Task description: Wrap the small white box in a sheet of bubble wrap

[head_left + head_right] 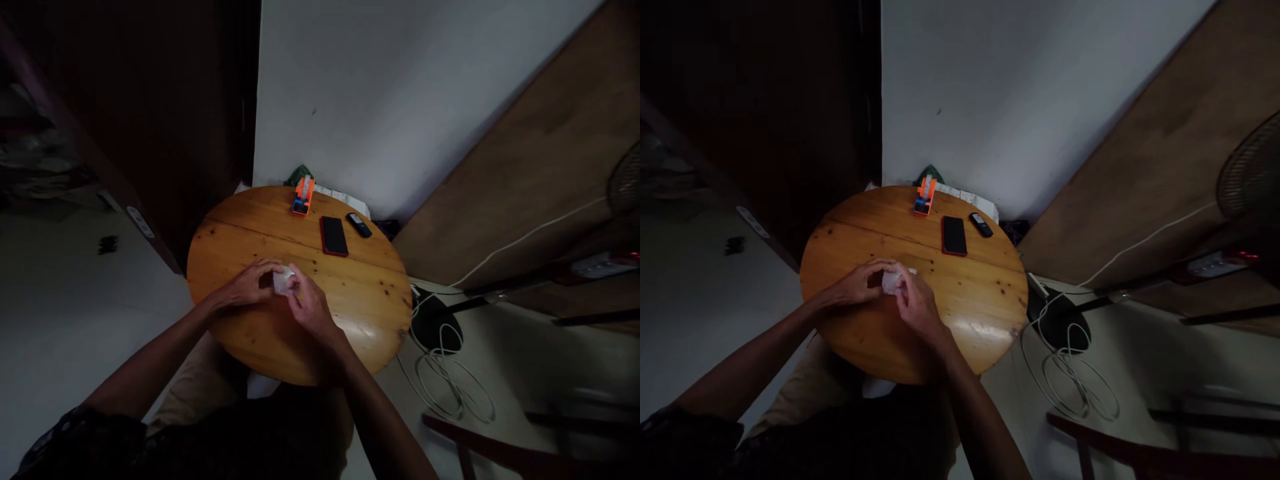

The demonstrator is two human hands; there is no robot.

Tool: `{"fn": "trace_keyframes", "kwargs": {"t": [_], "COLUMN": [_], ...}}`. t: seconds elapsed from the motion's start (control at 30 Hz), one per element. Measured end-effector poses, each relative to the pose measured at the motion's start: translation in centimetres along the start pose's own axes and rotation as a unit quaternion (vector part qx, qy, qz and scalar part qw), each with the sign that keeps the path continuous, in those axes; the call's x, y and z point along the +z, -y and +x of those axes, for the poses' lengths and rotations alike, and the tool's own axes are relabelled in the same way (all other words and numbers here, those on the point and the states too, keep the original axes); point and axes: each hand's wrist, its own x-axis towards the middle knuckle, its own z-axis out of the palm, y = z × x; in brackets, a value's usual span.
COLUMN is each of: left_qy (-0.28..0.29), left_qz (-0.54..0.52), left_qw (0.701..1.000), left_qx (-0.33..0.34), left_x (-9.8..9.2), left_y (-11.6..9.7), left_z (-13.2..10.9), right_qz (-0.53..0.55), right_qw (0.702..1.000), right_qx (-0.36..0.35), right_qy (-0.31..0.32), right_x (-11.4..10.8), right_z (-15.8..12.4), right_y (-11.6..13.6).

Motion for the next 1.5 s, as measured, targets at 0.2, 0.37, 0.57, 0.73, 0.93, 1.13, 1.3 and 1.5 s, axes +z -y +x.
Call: {"fn": "trace_keyframes", "kwargs": {"t": [0.2, 0.37, 0.57, 0.73, 0.93, 1.13, 1.3, 1.5], "left_qy": [0.022, -0.013, -0.032, 0.042, 0.013, -0.029, -0.037, -0.072], "left_qz": [0.111, 0.031, -0.081, -0.089, 0.044, -0.024, -0.273, -0.285], "left_qw": [0.993, 0.999, 0.987, 0.949, 0.967, 0.967, 0.941, 0.93], "left_qx": [0.015, -0.014, -0.136, -0.298, -0.249, -0.251, -0.195, -0.222], "left_x": [-0.1, 1.3, 1.3, 0.9, 1.1, 1.0, 1.4, 2.3], "left_y": [0.2, 0.7, -1.0, -2.3, -1.3, -1.4, -0.2, 1.1], "left_z": [-0.1, 0.6, 1.1, 2.3, 3.0, 2.4, 2.2, 2.5], "right_qz": [-0.052, -0.053, 0.061, 0.203, 0.31, 0.32, 0.33, 0.322], "right_qw": [0.998, 0.998, 0.996, 0.951, 0.909, 0.906, 0.888, 0.889], "right_qx": [-0.038, -0.037, 0.055, 0.229, 0.278, 0.276, 0.32, 0.319], "right_qy": [0.008, 0.015, -0.033, -0.049, 0.008, 0.028, -0.015, -0.057], "right_x": [0.8, 0.9, 0.1, 0.6, 0.4, 0.4, 0.9, 1.8], "right_z": [-1.0, -1.1, 0.2, 2.3, 2.5, 1.9, 2.6, 4.5], "right_y": [0.0, -0.2, -0.4, -2.6, -3.1, -3.1, -4.7, -5.8]}}
